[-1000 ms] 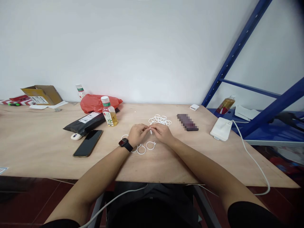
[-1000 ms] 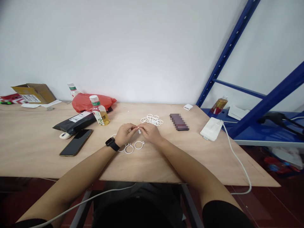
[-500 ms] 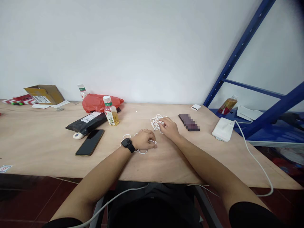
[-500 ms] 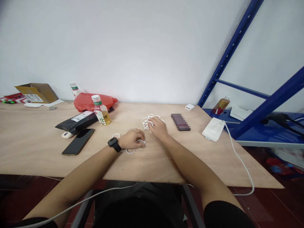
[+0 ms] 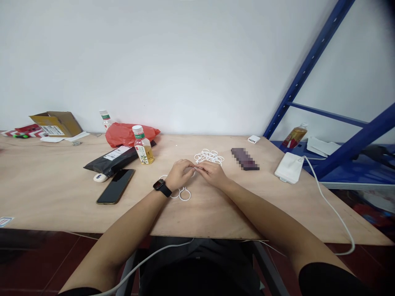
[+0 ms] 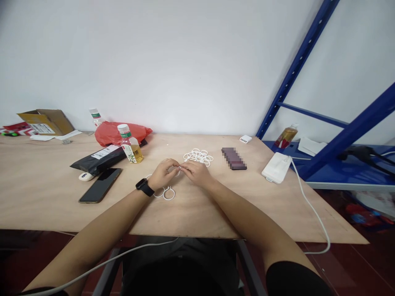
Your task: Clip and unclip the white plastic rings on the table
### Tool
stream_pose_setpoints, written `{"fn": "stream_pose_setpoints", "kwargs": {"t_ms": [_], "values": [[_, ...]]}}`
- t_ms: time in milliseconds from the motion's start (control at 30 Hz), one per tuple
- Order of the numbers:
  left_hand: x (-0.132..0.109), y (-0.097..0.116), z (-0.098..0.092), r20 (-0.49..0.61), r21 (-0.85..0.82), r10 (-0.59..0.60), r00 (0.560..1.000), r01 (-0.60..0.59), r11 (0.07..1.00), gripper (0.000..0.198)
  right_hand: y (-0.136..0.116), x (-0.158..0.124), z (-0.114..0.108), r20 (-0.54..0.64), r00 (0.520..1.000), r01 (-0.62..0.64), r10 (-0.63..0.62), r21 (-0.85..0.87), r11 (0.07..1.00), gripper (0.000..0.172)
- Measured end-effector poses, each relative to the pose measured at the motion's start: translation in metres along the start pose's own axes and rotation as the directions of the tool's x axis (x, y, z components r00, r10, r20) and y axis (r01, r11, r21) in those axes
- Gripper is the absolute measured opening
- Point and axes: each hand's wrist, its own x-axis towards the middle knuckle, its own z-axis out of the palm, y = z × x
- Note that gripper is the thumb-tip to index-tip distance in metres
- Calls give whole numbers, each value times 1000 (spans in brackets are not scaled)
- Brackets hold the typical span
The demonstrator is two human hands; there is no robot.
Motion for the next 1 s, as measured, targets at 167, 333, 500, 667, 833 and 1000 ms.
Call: {"fn": "stream_pose_setpoints", "kwargs": {"t_ms": [167, 333, 500, 667, 833, 1000], "values": [[-3, -2, 9, -63, 37, -8, 998, 11, 999, 17, -1, 1, -1, -48, 998, -40, 40, 1, 999, 17], [-5, 4, 11, -33, 198, -64, 997, 70, 978, 22, -5, 3, 1, -114, 993, -34, 33, -15, 999, 11], [-3, 10, 9, -26, 200, -48, 999, 52, 978, 23, -8, 4, 5, -120, 992, -34, 31, -26, 999, 11], [-2, 12, 5, -48, 209, 2, 999, 8, 978, 20, -13, 4, 4, -117, 993, -31, 31, -1, 1000, 14], [-2, 13, 7, -44, 219, 18, 999, -8, 976, 20, -15, 5, 3, -139, 989, -51, 47, -25, 998, 15], [2, 6, -4, -72, 281, -36, 997, 55, 958, 23, -5, 5, 1, -142, 990, -33, 19, -92, 995, 16]]}}
